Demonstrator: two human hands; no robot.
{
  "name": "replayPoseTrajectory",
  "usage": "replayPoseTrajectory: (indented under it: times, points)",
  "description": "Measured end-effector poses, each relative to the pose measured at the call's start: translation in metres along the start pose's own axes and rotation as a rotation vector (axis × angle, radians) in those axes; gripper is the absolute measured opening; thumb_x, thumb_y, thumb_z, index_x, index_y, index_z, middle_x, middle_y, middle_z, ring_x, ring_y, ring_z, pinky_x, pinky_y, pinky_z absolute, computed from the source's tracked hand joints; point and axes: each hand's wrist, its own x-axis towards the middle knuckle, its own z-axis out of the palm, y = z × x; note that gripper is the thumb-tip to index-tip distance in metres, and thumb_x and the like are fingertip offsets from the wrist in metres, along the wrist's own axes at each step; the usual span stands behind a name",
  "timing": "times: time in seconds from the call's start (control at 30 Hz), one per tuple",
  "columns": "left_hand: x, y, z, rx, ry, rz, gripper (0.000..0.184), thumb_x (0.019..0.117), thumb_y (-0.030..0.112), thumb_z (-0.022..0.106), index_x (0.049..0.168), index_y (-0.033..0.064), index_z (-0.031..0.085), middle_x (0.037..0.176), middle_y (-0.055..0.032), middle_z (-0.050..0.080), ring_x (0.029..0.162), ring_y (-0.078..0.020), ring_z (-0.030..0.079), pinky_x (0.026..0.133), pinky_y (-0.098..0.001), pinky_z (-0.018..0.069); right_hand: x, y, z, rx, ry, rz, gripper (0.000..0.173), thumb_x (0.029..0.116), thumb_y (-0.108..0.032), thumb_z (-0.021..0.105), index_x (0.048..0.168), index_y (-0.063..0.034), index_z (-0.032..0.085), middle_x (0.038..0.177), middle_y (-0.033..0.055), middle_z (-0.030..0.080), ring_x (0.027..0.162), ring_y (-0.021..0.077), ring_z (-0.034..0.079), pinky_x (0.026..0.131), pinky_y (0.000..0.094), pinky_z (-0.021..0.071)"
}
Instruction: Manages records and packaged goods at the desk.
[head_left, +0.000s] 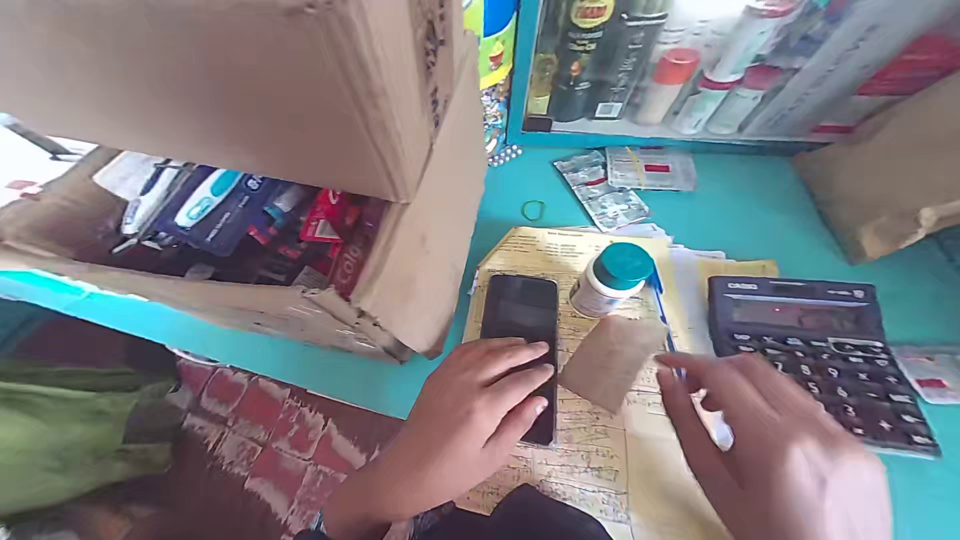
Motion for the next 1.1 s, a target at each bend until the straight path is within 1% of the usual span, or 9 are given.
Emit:
replayPoseTrajectory:
  times: [0.1,0.2,0.3,0.4,0.53,0.7,0.83,0.97,1.1]
  points:
    - [-0.023,-0.004,-0.004,-0.006,0.077,-0.187,0.037,0.1024,0.028,0.055,0.128,0.0051,0.07,0.134,-0.0149,0.066,0.126,-0.022,0.061,0.105,-0.0338,0.0493,-0.002,-0.023,0.012,0.229,-0.078,-0.205,0.026,0.0979,-0.006,0.048,0.11,-0.0031,0.071,0.106,0.0162,0.073,0.086,0.0279,0.067,0.068,0.0345,0.0534]
    - [-0.038,-0.006,-0.003,0.074,0.018,-0.285,0.075,0.0961,0.053,0.059,0.145,-0.0028,0.052,0.141,-0.0208,0.06,0.128,-0.0314,0.059,0.106,-0.0432,0.0481,0.003,-0.035,0.028,0.183,-0.052,-0.238,0.03,0.0948,-0.009,0.046,0.115,-0.0042,0.067,0.122,0.0142,0.072,0.091,0.0276,0.066,0.071,0.0351,0.0498]
    - [-0.043,-0.011,0.003,0.109,0.045,-0.276,0.098,0.0812,0.063,0.07,0.146,-0.0071,0.048,0.134,-0.0182,0.065,0.124,-0.0311,0.061,0.105,-0.0449,0.0473,0.01,-0.031,0.042,0.229,-0.098,-0.145,0.043,0.0905,-0.016,0.044,0.125,0.0021,0.062,0.102,0.0132,0.07,0.074,0.0212,0.06,0.059,0.0323,0.0469]
    - [-0.046,-0.013,0.008,0.043,0.1,-0.26,0.097,0.0793,0.059,0.074,0.147,-0.0051,0.048,0.137,-0.0152,0.065,0.132,-0.0302,0.057,0.11,-0.0466,0.0432,0.013,-0.028,0.041,0.376,-0.169,-0.052,0.046,0.0898,-0.013,0.043,0.13,0.0033,0.059,0.096,0.0111,0.066,0.072,0.0114,0.056,0.061,0.0249,0.0445]
    - [-0.047,-0.013,0.016,0.026,0.156,-0.24,0.095,0.0791,0.058,0.074,0.143,-0.0081,0.05,0.133,-0.0172,0.067,0.129,-0.0315,0.06,0.112,-0.0449,0.0416,0.013,-0.026,0.032,0.64,-0.271,0.093,0.042,0.0896,-0.007,0.042,0.128,0.0048,0.055,0.126,0.0106,0.067,0.077,-0.0043,0.056,0.062,0.0149,0.0436]
    - [-0.044,-0.015,0.015,-0.052,0.176,-0.209,0.094,0.0769,0.051,0.08,0.144,-0.0081,0.05,0.133,-0.0181,0.067,0.128,-0.0292,0.06,0.113,-0.0408,0.0415,0.015,-0.032,0.028,0.839,-0.276,0.265,0.038,0.0855,-0.003,0.041,0.121,-0.0002,0.054,0.122,-0.0017,0.068,0.072,-0.0095,0.052,0.059,0.0119,0.0399]
    - [-0.044,-0.016,0.011,-0.049,0.139,-0.184,0.093,0.0776,0.05,0.079,0.144,-0.0071,0.05,0.133,-0.0165,0.067,0.129,-0.0296,0.06,0.112,-0.0398,0.0424,0.011,-0.033,0.021,0.818,-0.306,0.295,0.042,0.0854,-0.001,0.039,0.126,-0.0009,0.052,0.126,-0.0013,0.068,0.08,-0.007,0.059,0.061,0.0133,0.0446]
    - [-0.047,-0.022,0.01,-0.105,0.129,-0.174,0.101,0.0766,0.058,0.078,0.145,-0.0085,0.046,0.133,-0.0138,0.068,0.129,-0.0234,0.061,0.121,-0.0494,0.0285,0.006,-0.036,0.015,0.411,-0.16,-0.028,0.039,0.0917,-0.005,0.042,0.127,0.0097,0.049,0.132,0.0225,0.063,0.102,0.0085,0.062,0.08,0.0216,0.0482]
    - [-0.05,-0.024,0.01,-0.13,0.159,-0.16,0.105,0.0789,0.068,0.071,0.147,-0.0075,0.044,0.138,-0.0166,0.063,0.133,-0.0257,0.057,0.122,-0.0521,0.0264,0.005,-0.039,0.021,0.212,-0.181,-0.301,0.033,0.0983,-0.015,0.041,0.128,-0.0093,0.055,0.125,0.0108,0.069,0.122,0.028,0.055,0.101,0.0408,0.0396]
